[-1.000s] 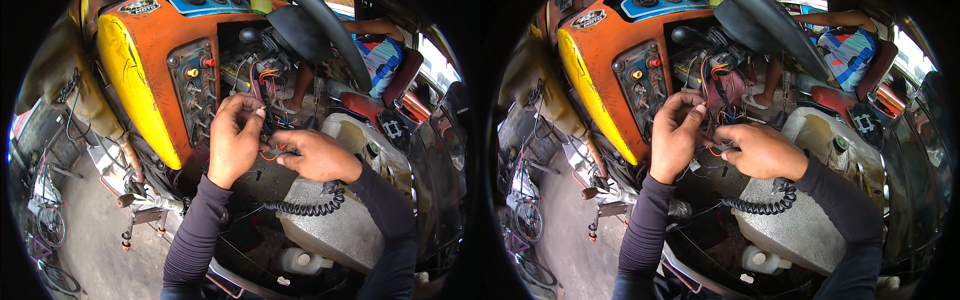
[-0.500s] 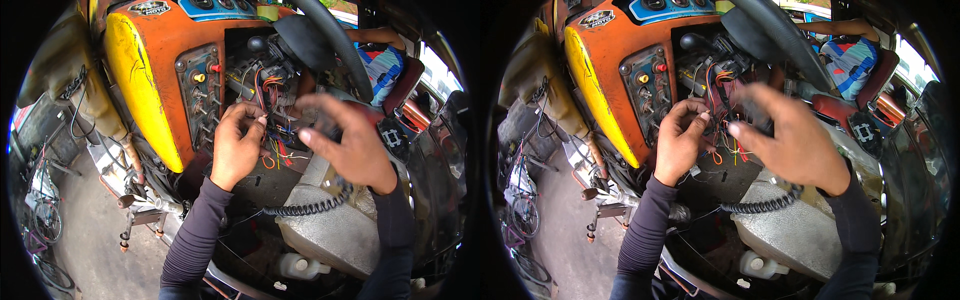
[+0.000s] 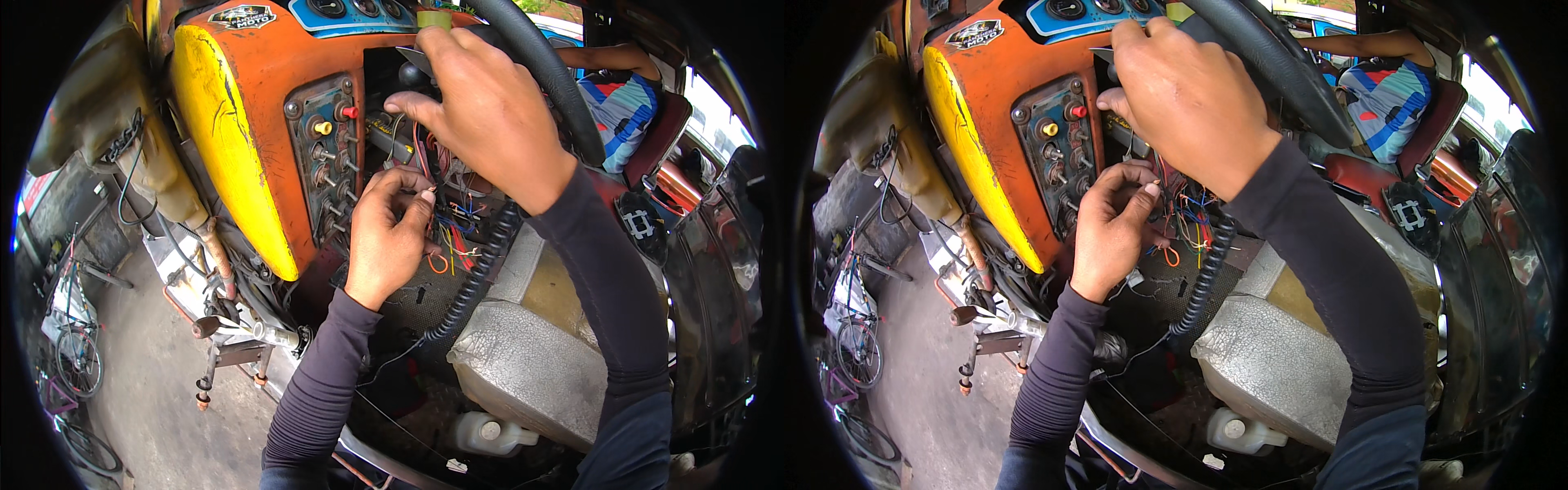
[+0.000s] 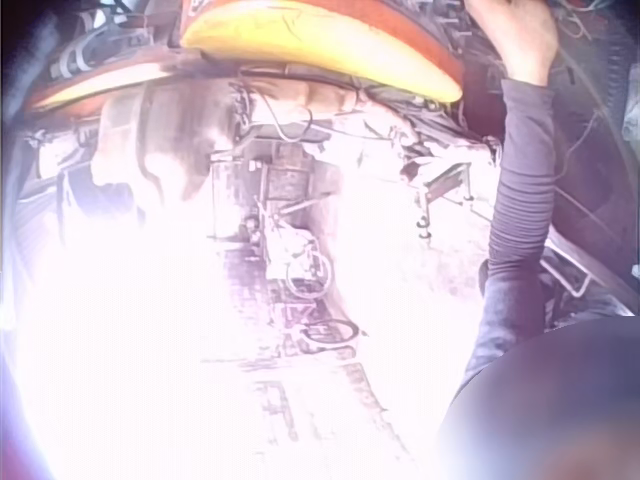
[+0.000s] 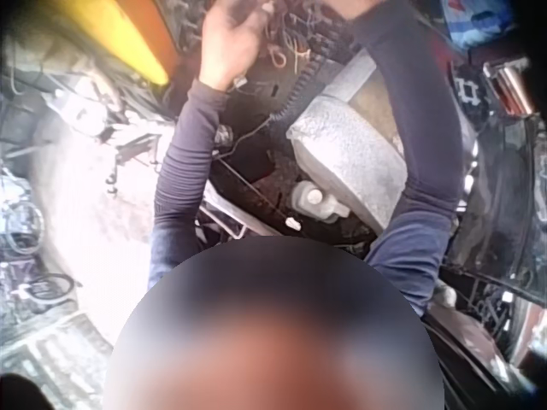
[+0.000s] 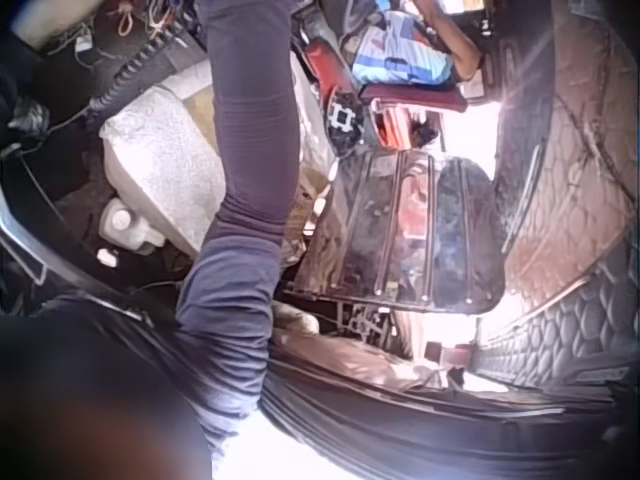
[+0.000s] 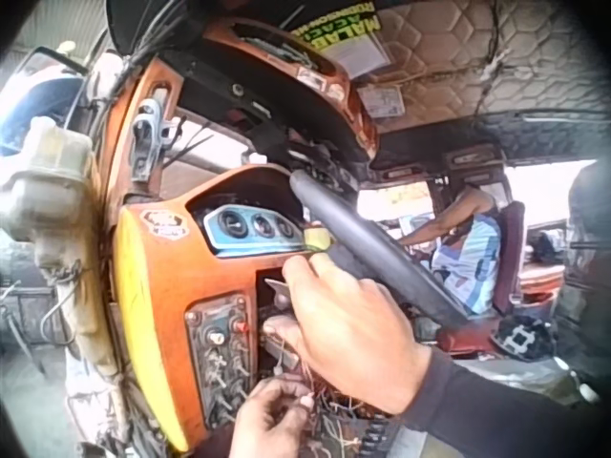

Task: The person works on a tangle of multicolored wires inside the vehicle's dashboard area, repeatedly stripping, twisting, and joining wire ends by hand. The hands manipulate individual wires and small bundles throughout the clip, occasionally adjusting the gear lever and steering column area to access connections.

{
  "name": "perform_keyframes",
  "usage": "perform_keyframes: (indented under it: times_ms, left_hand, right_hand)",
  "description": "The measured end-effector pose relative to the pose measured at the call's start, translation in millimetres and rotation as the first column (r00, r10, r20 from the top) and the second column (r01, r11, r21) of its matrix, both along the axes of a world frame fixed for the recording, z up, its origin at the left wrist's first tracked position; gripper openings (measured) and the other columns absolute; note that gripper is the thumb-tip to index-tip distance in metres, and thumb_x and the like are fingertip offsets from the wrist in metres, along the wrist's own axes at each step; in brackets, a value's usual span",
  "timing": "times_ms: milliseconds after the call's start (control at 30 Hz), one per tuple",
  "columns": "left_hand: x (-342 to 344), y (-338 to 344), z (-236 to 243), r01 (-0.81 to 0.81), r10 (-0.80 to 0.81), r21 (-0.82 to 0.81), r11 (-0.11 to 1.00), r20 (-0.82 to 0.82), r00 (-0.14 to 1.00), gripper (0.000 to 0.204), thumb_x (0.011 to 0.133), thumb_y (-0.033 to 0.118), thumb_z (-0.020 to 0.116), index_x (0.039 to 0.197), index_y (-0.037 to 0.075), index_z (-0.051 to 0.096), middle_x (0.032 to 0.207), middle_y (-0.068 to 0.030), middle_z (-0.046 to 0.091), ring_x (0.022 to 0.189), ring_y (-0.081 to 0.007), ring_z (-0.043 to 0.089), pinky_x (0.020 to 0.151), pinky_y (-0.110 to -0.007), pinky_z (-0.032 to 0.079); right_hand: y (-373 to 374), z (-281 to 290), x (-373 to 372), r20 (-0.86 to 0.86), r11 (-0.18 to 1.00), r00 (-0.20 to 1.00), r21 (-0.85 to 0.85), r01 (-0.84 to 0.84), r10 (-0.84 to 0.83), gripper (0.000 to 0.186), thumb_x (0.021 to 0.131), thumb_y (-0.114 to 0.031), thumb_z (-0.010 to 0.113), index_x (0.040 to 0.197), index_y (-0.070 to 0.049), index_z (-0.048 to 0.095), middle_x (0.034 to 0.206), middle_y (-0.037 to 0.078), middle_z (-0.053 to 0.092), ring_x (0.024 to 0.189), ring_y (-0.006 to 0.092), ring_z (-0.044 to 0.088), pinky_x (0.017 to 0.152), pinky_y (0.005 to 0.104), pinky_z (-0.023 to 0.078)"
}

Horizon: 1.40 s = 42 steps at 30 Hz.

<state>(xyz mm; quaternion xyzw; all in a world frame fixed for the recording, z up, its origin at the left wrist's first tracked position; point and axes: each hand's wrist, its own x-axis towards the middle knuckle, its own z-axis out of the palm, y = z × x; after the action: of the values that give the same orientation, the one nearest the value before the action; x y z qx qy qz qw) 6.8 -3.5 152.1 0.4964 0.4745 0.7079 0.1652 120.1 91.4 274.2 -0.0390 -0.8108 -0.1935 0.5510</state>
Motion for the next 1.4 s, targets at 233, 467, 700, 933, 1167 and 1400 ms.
perform_keyframes:
  times_ms: [233, 467, 700, 933, 1167, 1400]
  left_hand:
    - [-1.8, 0.8, -1.4, -0.019, 0.016, -0.061, 0.998, -0.050, 0.999, 0.012, 0.108, 0.004, 0.061, 0.118, -0.004, 0.060, 0.120, -0.0091, 0.063, 0.078, -0.0168, 0.073, 0.059, -0.027, 0.064]
    - [-10.5, 1.7, -7.6, 0.004, -0.004, -0.015, 1.000, 0.005, 1.000, 0.009, 0.103, 0.001, 0.066, 0.109, -0.005, 0.066, 0.108, -0.0062, 0.054, 0.082, -0.0101, 0.065, 0.060, -0.029, 0.068]
    - [-28.2, 7.7, -21.7, -0.153, 0.156, 0.034, 0.988, -0.154, 0.976, 0.010, 0.099, 0.003, 0.072, 0.106, -0.002, 0.069, 0.099, -0.0068, 0.064, 0.079, -0.0122, 0.065, 0.071, -0.029, 0.053]
    - [-23.4, 2.2, -24.7, -0.166, 0.159, -0.033, 0.986, -0.147, 0.976, 0.007, 0.102, 0.005, 0.070, 0.105, -0.002, 0.069, 0.085, -0.0006, 0.068, 0.075, -0.0060, 0.059, 0.069, -0.027, 0.051]
    - [-15.3, 0.8, -23.2, -0.130, 0.118, -0.080, 0.988, -0.136, 0.984, 0.008, 0.105, 0.004, 0.067, 0.111, -0.001, 0.068, 0.086, -0.0003, 0.070, 0.073, -0.0046, 0.058, 0.065, -0.025, 0.048]
    - [-4.0, -3.6, -20.0, -0.120, 0.117, -0.038, 0.992, -0.056, 0.992, 0.008, 0.105, 0.003, 0.068, 0.112, -0.001, 0.069, 0.088, -0.0021, 0.072, 0.071, -0.0040, 0.058, 0.062, -0.024, 0.051]
  right_hand:
    - [6.0, 1.0, -10.3, -0.048, 0.991, 0.998, 0.127, 0.037, -0.031, 0.040, 0.090, -0.025, 0.084, 0.111, -0.001, 0.059, 0.096, 0.018, 0.071, 0.075, 0.0377, 0.075, 0.062, 0.0456, 0.062]
    - [-17.0, -30.2, 78.9, 0.208, 0.866, 0.937, -0.476, -0.153, 0.280, 0.037, 0.109, -0.037, 0.060, 0.125, -0.003, 0.057, 0.091, 0.013, 0.063, 0.081, 0.0292, 0.067, 0.077, 0.0458, 0.050]
    - [95.3, -120.6, 198.7, 0.741, 0.540, 0.608, -0.400, 0.741, -0.285, 0.058, 0.095, -0.025, 0.074, 0.141, 0.004, 0.054, 0.114, 0.031, 0.068, 0.109, 0.0503, 0.067, 0.093, 0.0560, 0.053]
    - [120.0, -172.2, 200.8, 0.541, 0.556, 0.452, 0.036, 0.830, -0.709, 0.060, 0.087, -0.015, 0.080, 0.141, 0.000, 0.058, 0.150, 0.022, 0.053, 0.133, 0.0427, 0.056, 0.108, 0.0514, 0.047]
    - [36.5, -128.4, 117.6, 0.441, 0.871, 0.894, -0.467, 0.154, 0.078, 0.037, 0.093, -0.016, 0.075, 0.128, -0.004, 0.069, 0.124, 0.016, 0.065, 0.112, 0.0374, 0.066, 0.097, 0.0457, 0.053]
    - [21.6, -104.3, 10.9, 0.316, 0.829, 0.903, -0.554, -0.073, 0.291, 0.030, 0.093, -0.019, 0.077, 0.116, 0.000, 0.074, 0.108, 0.018, 0.069, 0.107, 0.0381, 0.068, 0.093, 0.0487, 0.053]
